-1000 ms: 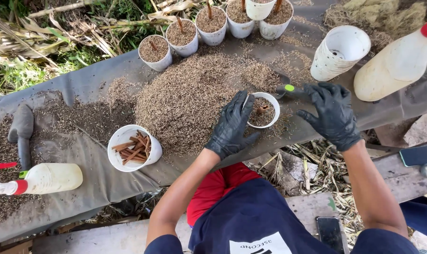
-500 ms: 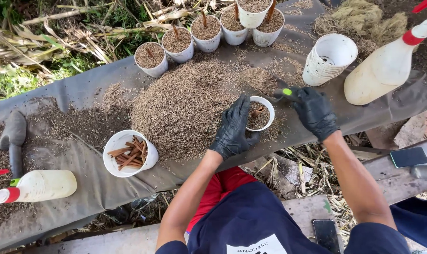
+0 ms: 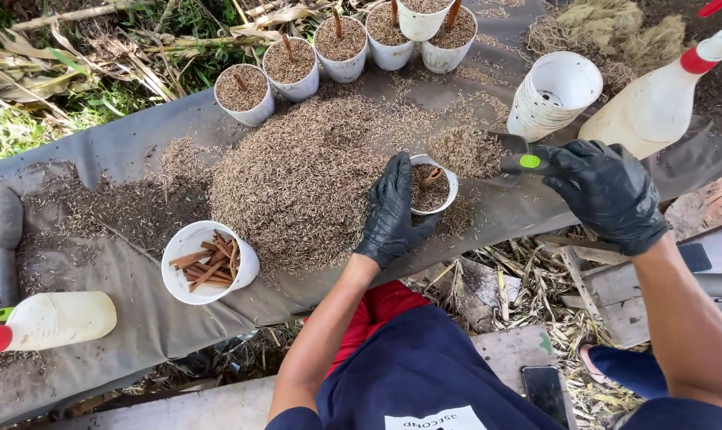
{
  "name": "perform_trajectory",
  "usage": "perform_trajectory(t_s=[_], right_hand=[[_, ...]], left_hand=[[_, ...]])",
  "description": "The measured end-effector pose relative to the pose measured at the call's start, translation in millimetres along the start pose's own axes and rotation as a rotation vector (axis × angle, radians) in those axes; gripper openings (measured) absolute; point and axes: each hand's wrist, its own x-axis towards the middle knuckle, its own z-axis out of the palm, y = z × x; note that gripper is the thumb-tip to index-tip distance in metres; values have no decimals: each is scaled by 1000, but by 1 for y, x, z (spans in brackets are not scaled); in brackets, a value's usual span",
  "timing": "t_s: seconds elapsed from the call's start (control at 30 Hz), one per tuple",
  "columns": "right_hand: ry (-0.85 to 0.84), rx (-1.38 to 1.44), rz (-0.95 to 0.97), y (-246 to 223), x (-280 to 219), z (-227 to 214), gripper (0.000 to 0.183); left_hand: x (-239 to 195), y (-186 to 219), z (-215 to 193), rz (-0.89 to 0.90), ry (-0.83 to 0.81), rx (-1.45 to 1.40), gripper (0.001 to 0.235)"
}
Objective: The person places cinnamon sticks into small white cups filled with soil. They use a small trowel to scoop soil from a large pile and cover the sticks, then pat the soil down with gloved hands. The filled cups are placed in a row on the table.
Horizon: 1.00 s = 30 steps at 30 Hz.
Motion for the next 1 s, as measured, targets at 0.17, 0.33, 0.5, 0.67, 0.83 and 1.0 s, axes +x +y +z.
perform_trajectory(t_s=[0.17, 0.33, 0.5, 0.67, 0.83, 1.0], right_hand=[[-21, -107, -69, 7, 5, -4, 32], [60, -140, -179, 14, 14, -7, 35], [-1, -180, -157, 25, 21, -4, 37], [-92, -119, -166, 23, 30, -6, 27], [-103, -315, -185, 30, 33, -5, 30], [-57, -413, -244, 36, 35, -3, 28]], left_hand=[[-7, -12, 12, 40, 12, 8, 127], [1, -3, 2, 127, 123, 26, 122], [-1, -3, 3, 80, 49, 7, 126], [-1, 0, 0, 29, 14, -4, 121], [5, 3, -2, 70, 107, 2, 118], [6, 4, -1, 36, 43, -47, 114]])
